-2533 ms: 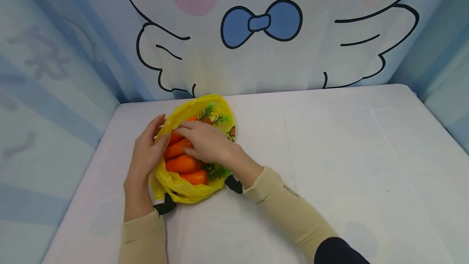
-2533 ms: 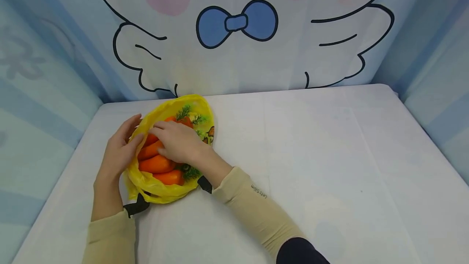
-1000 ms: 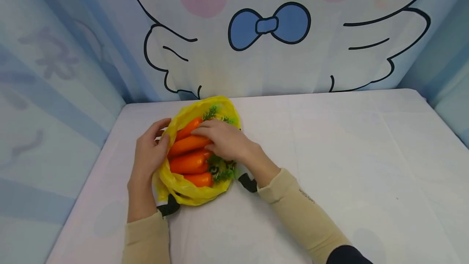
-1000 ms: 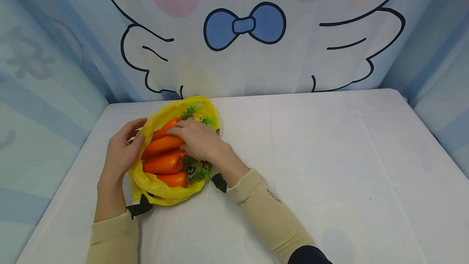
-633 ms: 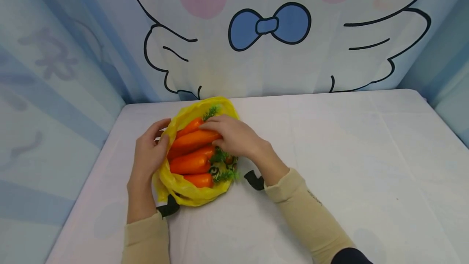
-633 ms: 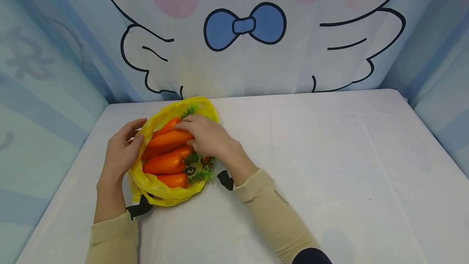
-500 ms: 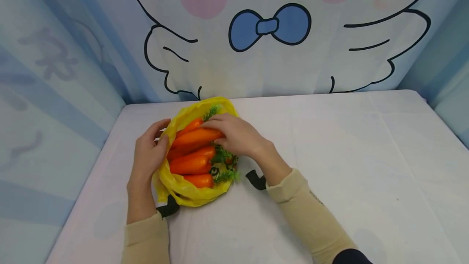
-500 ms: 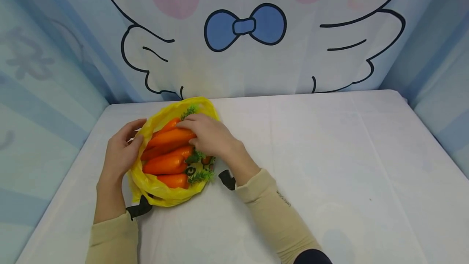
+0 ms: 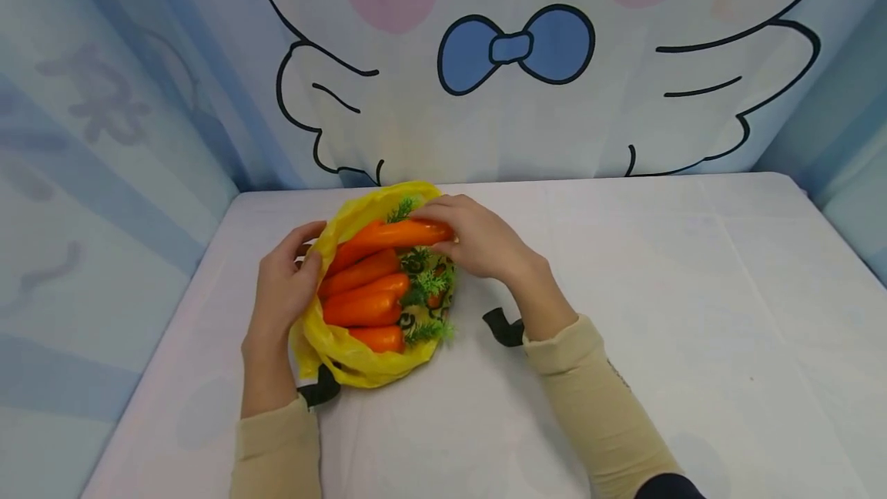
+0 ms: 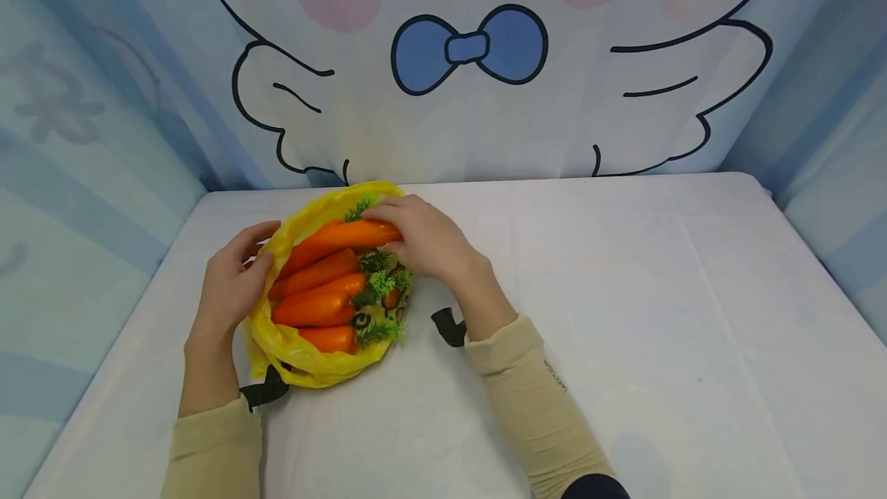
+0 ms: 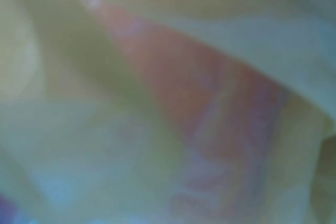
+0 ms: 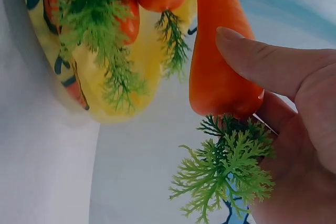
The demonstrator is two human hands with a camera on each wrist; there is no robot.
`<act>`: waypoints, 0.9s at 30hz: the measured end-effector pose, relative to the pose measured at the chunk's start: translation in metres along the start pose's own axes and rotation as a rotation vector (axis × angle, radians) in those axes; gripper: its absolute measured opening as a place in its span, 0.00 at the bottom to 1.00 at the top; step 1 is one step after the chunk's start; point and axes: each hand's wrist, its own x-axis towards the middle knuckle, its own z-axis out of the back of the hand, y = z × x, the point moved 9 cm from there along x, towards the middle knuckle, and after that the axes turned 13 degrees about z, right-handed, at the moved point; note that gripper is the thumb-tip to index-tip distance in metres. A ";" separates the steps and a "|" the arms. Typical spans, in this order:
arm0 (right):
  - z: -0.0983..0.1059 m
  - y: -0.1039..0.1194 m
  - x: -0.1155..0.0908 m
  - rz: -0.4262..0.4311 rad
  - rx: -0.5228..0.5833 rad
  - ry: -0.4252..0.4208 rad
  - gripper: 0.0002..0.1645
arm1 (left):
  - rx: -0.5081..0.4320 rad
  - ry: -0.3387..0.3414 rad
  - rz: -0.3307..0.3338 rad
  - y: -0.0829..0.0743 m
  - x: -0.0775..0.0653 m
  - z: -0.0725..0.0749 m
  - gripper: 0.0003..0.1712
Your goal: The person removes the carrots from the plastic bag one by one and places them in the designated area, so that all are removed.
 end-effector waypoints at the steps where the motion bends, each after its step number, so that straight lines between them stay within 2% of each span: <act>1: 0.002 -0.002 -0.001 -0.007 0.001 -0.005 0.29 | 0.001 0.000 0.001 0.000 0.000 0.000 0.26; 13: 0.016 -0.017 -0.013 -0.015 0.034 -0.061 0.29 | -0.014 0.006 0.023 0.002 0.000 0.000 0.26; 27: 0.032 -0.044 -0.034 -0.092 0.047 -0.116 0.28 | -0.015 0.005 0.017 0.003 0.001 0.001 0.26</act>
